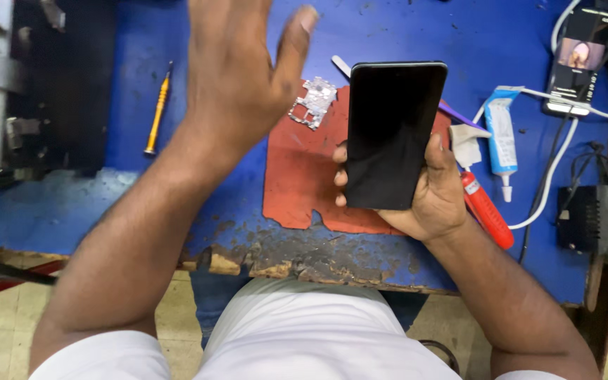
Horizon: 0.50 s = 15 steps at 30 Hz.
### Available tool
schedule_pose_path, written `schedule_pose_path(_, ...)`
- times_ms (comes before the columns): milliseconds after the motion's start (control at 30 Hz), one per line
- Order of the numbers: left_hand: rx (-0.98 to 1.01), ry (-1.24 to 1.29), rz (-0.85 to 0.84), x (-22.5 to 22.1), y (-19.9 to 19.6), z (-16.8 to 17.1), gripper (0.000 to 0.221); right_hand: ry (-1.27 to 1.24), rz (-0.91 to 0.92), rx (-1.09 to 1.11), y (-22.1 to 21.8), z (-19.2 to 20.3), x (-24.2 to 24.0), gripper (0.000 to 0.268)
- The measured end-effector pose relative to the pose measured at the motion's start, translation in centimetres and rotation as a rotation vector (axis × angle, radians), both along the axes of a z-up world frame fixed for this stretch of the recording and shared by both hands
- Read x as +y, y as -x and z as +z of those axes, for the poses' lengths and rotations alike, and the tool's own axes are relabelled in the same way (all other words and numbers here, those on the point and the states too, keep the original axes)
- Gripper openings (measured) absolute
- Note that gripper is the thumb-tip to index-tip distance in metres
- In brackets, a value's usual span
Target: The person cleans the back of a mobile phone with a cloth, applies adhesive, and attaches a new screen using a screwdriver and hands.
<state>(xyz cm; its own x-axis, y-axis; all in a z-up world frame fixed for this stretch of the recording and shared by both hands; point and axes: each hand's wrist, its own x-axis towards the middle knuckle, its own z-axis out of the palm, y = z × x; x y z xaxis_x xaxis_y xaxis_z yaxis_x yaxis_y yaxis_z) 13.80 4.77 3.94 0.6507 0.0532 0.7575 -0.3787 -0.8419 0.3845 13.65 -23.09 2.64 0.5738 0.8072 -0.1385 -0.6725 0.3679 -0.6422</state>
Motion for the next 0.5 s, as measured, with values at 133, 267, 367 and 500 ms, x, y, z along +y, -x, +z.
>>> schedule_pose_path(133, 0.111, 0.324, -0.318, -2.3, 1.1, 0.5, 0.038, -0.027, -0.04, 0.005, -0.4, -0.4, -0.6, 0.072)
schedule_pose_path(267, 0.236, 0.546, -0.494, -3.6, 1.6, 0.8, 0.046, -0.042, -0.041, 0.009, -0.6, -0.4, -1.0, 0.072)
schedule_pose_path(367, 0.278, 0.61, -0.544, -4.0, 1.5, 0.8, 0.046, -0.081, -0.049, 0.014, -0.6, 0.0, -1.3, 0.068)
schedule_pose_path(500, 0.341, 0.653, -0.577, -4.4, 1.5, 0.8, 0.044, -0.132, -0.072, 0.039, -0.8, 0.1, -1.4, 0.067)
